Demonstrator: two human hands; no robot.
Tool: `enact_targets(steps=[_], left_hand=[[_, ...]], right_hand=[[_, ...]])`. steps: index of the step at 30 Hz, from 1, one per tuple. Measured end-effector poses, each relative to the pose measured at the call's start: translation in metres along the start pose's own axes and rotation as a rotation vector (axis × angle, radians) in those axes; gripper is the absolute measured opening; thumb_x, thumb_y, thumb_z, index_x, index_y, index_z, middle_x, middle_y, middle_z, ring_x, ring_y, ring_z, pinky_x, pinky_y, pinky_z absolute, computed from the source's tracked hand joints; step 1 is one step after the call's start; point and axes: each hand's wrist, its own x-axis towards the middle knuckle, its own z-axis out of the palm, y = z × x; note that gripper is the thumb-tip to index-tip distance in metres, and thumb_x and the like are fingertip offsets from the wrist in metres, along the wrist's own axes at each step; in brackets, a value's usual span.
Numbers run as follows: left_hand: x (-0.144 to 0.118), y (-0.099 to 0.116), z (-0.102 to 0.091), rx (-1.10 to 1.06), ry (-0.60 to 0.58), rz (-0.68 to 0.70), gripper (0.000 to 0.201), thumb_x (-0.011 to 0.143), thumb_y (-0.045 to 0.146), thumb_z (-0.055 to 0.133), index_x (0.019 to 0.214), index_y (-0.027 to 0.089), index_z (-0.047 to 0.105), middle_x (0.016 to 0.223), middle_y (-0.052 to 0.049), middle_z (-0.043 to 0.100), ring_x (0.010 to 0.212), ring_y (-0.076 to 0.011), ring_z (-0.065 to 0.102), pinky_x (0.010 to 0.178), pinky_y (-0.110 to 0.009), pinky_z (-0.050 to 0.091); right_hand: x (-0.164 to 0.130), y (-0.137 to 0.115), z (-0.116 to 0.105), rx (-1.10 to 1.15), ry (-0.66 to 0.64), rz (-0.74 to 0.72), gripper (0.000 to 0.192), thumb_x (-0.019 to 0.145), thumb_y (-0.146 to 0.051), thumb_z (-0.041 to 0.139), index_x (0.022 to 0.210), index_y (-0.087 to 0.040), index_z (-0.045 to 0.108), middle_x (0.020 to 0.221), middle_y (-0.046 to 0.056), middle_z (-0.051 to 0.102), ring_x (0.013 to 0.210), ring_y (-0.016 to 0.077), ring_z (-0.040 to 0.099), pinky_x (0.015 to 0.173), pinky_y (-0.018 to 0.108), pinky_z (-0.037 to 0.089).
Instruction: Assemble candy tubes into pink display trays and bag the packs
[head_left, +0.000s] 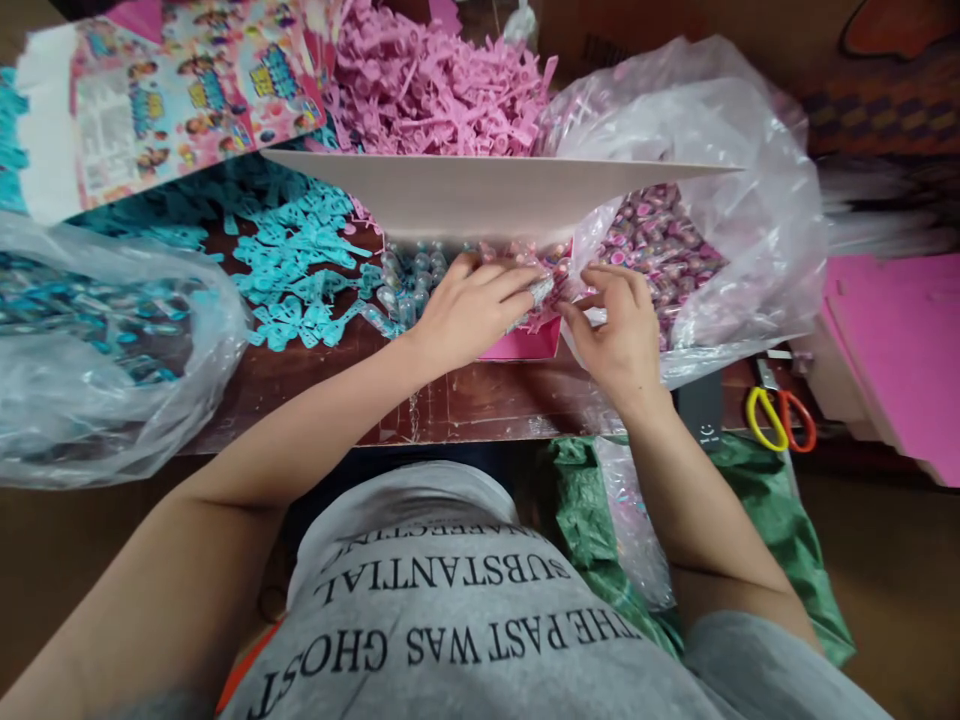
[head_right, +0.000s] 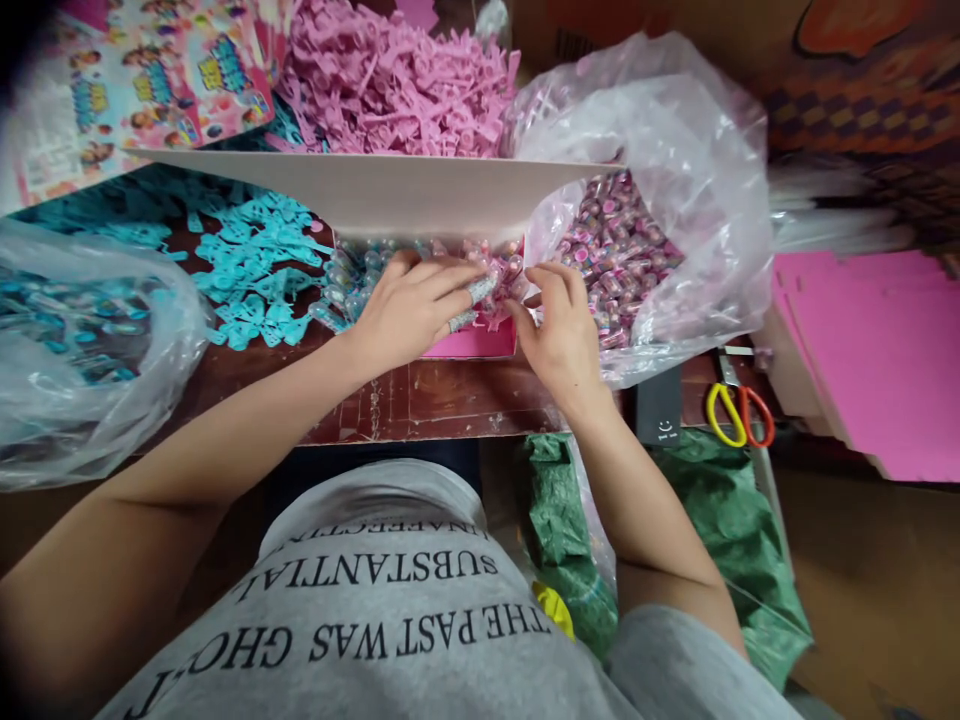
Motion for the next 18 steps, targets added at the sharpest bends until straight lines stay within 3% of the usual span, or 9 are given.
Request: enact_targets(steps=[5,11,15,18], left_hand=[[0.017,0.000,0.015,-0.081,0.024,-0.039,0.032,0.111,0.029,0.049,0.117,0.028,0.080,0.135,-0.001,0.078,0.134,-0.0251,0.066,0.121,-0.051,0.042],[0.024,0.000,0.024,-0.113,0.040,-0.086,0.029,0.110,0.028,0.051,0.112,0.027,0.080,0.130,-0.003,0.079,0.134,-0.0258,0.066,0.120,-0.052,0.042],[0.004,0.011,0.004,-0.010,0.060,-0.082,0.022,0.107,0.032,0.058,0.116,0.027,0.077,0.142,-0.003,0.074,0.135,-0.0289,0.064,0.118,-0.055,0.041],[-0.036,0.001,-0.025,0.115,0.202,-0.168,0.033,0.105,0.047,0.063,0.128,0.026,0.073,0.143,-0.005,0.072,0.131,-0.0311,0.066,0.115,-0.058,0.043]], right_hand=[[-0.007,0.016,0.007,0.048,0.041,0.049,0.019,0.105,-0.038,0.064,0.116,-0.024,0.070,0.111,0.009,0.076,0.102,0.0253,0.072,0.094,0.044,0.059],[-0.008,0.014,0.014,0.073,0.100,0.035,0.018,0.106,-0.040,0.063,0.106,-0.024,0.070,0.103,0.008,0.076,0.098,0.0245,0.072,0.092,0.043,0.058],[-0.012,0.016,0.006,0.111,0.059,0.030,0.032,0.103,-0.048,0.066,0.124,-0.023,0.067,0.120,0.011,0.074,0.097,0.0254,0.072,0.097,0.048,0.058],[-0.016,0.036,-0.011,0.103,0.109,0.112,0.052,0.101,-0.056,0.066,0.143,-0.025,0.059,0.133,0.014,0.069,0.099,0.0267,0.072,0.096,0.051,0.058]])
